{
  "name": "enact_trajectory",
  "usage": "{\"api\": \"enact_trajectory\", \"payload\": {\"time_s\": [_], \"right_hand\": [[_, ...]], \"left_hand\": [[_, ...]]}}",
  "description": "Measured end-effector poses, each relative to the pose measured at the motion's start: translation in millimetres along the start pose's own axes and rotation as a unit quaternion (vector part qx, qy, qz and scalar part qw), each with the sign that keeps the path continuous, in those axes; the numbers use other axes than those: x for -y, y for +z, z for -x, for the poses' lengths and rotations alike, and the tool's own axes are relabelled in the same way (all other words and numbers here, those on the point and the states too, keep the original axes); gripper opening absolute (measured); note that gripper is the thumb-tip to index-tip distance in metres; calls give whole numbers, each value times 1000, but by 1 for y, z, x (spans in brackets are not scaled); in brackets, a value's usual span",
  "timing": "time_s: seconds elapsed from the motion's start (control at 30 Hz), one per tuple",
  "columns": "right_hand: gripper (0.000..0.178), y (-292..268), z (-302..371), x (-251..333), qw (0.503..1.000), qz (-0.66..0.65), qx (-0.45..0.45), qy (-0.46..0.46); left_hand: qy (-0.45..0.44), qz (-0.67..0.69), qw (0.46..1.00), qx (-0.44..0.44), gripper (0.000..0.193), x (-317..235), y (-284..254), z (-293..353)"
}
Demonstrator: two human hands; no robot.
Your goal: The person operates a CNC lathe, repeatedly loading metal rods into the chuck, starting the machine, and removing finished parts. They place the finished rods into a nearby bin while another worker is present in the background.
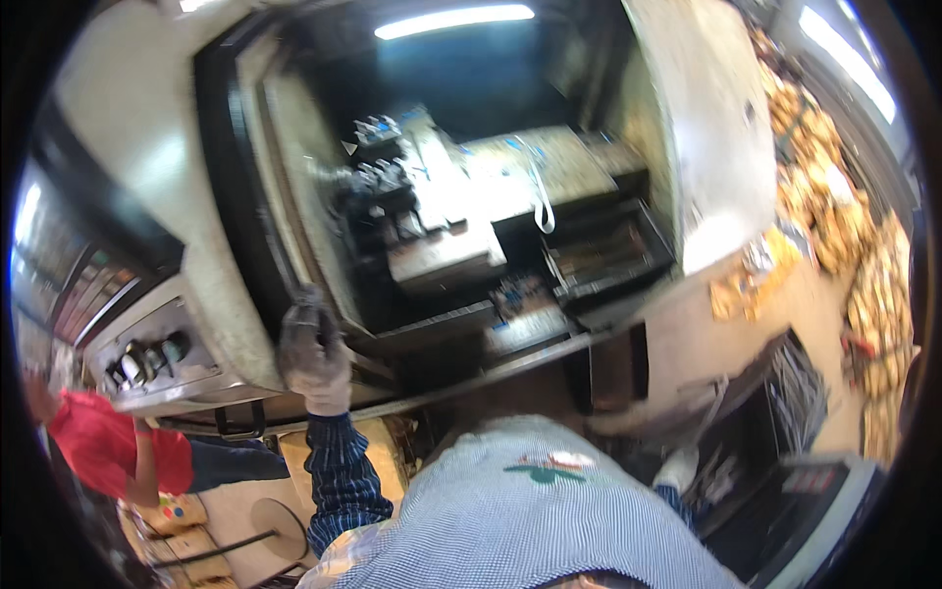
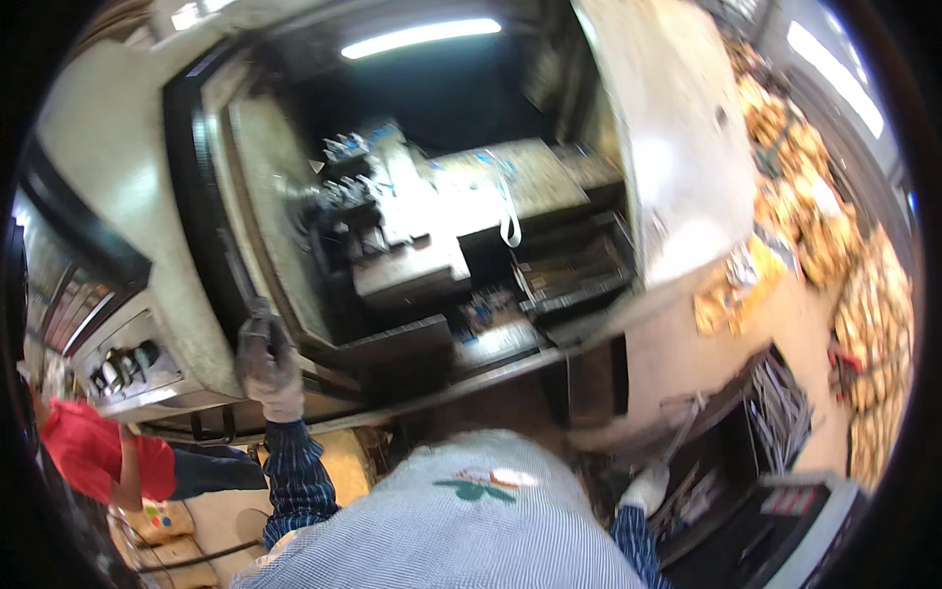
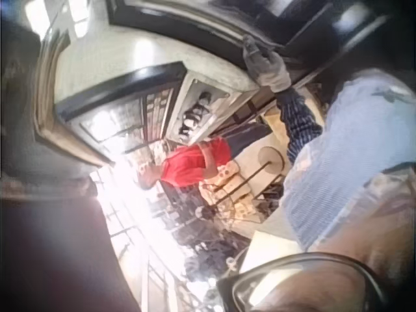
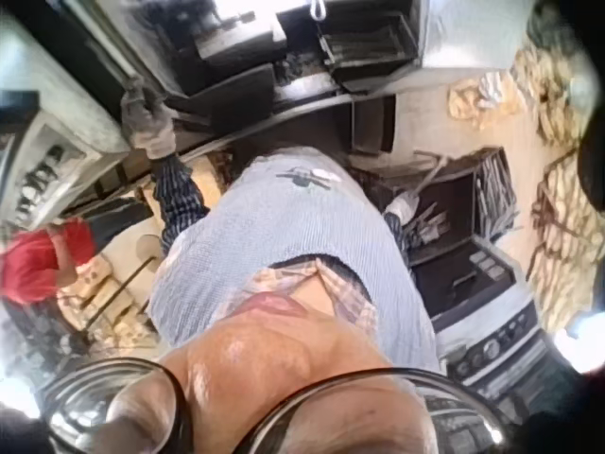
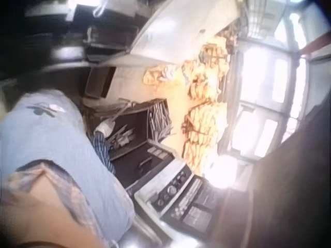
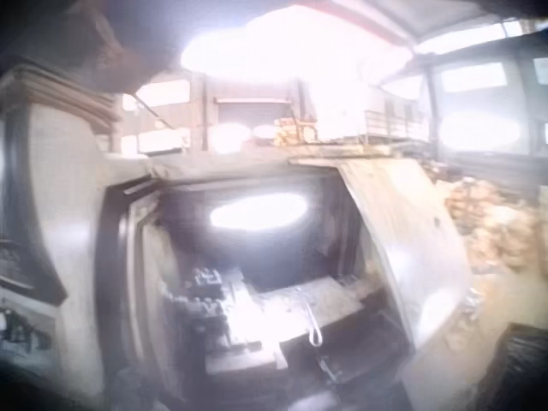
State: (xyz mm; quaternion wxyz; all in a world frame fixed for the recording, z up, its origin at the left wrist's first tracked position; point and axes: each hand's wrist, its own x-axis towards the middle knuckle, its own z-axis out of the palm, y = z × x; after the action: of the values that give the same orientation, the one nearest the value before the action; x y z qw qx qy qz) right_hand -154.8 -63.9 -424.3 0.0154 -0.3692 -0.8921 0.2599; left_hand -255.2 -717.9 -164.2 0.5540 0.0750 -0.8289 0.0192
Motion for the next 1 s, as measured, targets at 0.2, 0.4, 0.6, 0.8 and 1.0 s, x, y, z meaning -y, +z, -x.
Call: {"api": "enact_trajectory", "payload": {"time_s": [0.2, 0.4, 0.6, 0.8, 1.0], "right_hand": [[44, -17, 24, 52, 985, 61, -112, 114], [43, -8, 22, 45, 985, 30, -139, 100], [40, 5, 6, 12, 980, 35, -132, 145], [38, -5, 0, 37, 993, -5, -65, 96], [43, 65, -54, -75, 954, -249, -41, 162]], "left_hand": [[4, 29, 999, 42, 20, -5, -5, -2], [6, 33, 999, 32, 19, -9, -3, -8], [4, 22, 1000, 10, 17, -15, 2, -12], [-30, -17, 999, -5, 26, -15, -12, -8], [-8, 18, 1000, -17, 27, -23, -4, -22]]}}
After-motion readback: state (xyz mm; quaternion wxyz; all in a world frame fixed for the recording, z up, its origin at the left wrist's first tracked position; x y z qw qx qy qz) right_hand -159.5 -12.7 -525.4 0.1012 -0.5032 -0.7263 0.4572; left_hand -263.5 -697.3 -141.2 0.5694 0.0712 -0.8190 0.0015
